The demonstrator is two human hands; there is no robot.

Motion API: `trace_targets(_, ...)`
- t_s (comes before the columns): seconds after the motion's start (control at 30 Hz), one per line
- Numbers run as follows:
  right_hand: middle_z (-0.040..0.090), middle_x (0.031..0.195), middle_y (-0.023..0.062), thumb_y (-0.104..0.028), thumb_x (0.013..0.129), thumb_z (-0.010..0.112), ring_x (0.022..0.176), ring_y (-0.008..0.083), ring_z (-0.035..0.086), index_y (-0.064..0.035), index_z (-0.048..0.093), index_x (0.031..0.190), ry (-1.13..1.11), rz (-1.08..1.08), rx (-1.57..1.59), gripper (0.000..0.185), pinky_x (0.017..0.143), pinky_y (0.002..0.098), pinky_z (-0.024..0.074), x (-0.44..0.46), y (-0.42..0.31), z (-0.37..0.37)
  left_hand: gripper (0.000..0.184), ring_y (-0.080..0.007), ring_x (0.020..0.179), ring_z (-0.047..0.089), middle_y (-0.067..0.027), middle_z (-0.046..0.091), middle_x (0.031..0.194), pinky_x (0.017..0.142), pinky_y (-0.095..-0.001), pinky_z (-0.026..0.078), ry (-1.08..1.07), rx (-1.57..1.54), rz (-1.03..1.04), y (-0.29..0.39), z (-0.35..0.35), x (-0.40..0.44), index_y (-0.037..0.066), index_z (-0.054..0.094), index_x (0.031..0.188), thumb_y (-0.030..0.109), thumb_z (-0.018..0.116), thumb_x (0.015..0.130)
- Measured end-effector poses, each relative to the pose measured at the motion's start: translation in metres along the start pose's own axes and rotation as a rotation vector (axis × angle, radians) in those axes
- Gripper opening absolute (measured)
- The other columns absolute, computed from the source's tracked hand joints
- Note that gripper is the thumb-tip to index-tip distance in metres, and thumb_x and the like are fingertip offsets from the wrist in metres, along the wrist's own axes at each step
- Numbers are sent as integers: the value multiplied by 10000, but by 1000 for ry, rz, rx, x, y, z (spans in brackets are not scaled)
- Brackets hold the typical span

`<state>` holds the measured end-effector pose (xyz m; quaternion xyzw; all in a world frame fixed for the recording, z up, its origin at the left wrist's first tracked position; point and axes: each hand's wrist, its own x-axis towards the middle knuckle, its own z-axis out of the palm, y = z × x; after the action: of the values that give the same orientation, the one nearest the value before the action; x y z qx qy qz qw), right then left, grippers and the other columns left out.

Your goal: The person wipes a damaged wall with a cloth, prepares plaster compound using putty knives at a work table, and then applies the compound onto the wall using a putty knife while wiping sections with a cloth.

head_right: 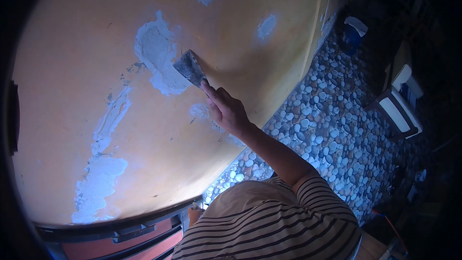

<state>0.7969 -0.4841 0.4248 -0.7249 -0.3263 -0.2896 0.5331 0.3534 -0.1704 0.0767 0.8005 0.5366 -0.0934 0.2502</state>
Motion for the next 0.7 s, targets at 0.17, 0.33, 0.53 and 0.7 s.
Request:
trace_targets(0.17,614,909,107,-61,1007,589,717,257,646,-133,446,1554,-17,0,-62,570,641,370,562,-21,13,3,367,-420,998,714,-245,730,1035,879,-490,543,-25,-24,-20,16,-7,-10,21,659,1087,187,733,768)
trace_targets(0.33,613,905,107,-50,1000,593,717,251,653,-136,451,1551,-25,26,-35,576,636,371,566,-3,0,-4,435,-397,937,707,-210,735,993,827,-476,534,10,-37,34,13,-4,-7,16,689,1033,310,829,744)
trace_targets(0.53,614,905,107,-60,1002,591,709,265,653,-138,454,1548,-13,-15,-60,568,637,370,570,-22,15,2,393,-423,1010,711,-245,732,1055,894,-490,541,-25,4,-13,25,-4,-5,25,661,1122,181,720,767)
trace_targets(0.7,630,928,137,-36,1013,578,747,285,658,-98,487,1522,-65,79,-24,521,691,371,564,-3,-3,-9,411,-408,917,711,-226,727,959,791,-487,535,5,-42,56,12,1,0,2,671,999,302,813,757)
